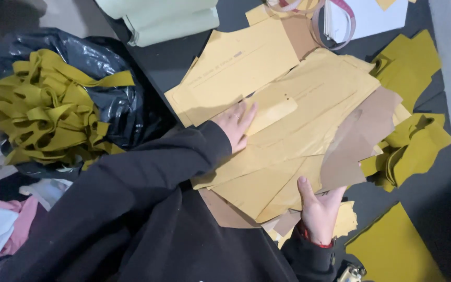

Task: The person sorts through a stack of paper patterns on a table, then places a pattern on a piece of yellow fabric. They trace the pattern with a pen and use a rotary cutter to cut the fabric along the traced lines. The person repeats this process with another pattern piece.

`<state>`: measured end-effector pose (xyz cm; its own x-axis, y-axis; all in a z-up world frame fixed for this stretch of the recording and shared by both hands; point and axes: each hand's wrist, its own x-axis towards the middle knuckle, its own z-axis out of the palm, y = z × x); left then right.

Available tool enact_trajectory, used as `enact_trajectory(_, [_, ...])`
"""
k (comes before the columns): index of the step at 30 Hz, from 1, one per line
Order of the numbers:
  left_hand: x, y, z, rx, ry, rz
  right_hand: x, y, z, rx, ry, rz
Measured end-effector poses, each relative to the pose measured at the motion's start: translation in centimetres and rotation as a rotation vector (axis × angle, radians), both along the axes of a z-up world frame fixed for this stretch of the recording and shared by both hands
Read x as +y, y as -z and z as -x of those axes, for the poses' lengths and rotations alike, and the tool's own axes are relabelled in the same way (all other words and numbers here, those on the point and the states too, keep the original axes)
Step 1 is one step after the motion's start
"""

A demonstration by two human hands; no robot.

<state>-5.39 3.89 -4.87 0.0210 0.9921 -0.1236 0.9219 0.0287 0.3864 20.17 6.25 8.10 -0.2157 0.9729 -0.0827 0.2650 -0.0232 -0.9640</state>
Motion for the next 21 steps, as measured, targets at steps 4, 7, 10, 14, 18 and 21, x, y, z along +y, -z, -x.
enact_trajectory(4, [0.4,-1.0,-1.2,0.126,0.139,0.124,0.4,0.2,-0.2,-0.055,-0.014,-0.018])
enact_trajectory(7, [0.2,1.1,-1.0,0.208,0.133,0.132,0.5,-0.2,0.1,-0.030,-0.052,-0.075])
enact_trajectory(10, [-0.2,0.3,0.4,0.259,0.198,-0.048,0.6,-0.1,0.0,-0.074,-0.045,-0.058])
enact_trajectory(14, [-0.5,2.0,3.4,-0.485,-0.055,-0.106,0.6,0.2,-0.1,-0.032,-0.027,-0.014])
enact_trajectory(18, [-1.3,-0.8,6.1,-1.480,-0.479,-0.105,0.6,0.4,-0.3,0.066,-0.014,0.077])
enact_trajectory(21, [-1.9,-1.4,7.4,-1.560,-0.465,-0.071,0.5,0.1,0.2,0.053,-0.038,-0.003])
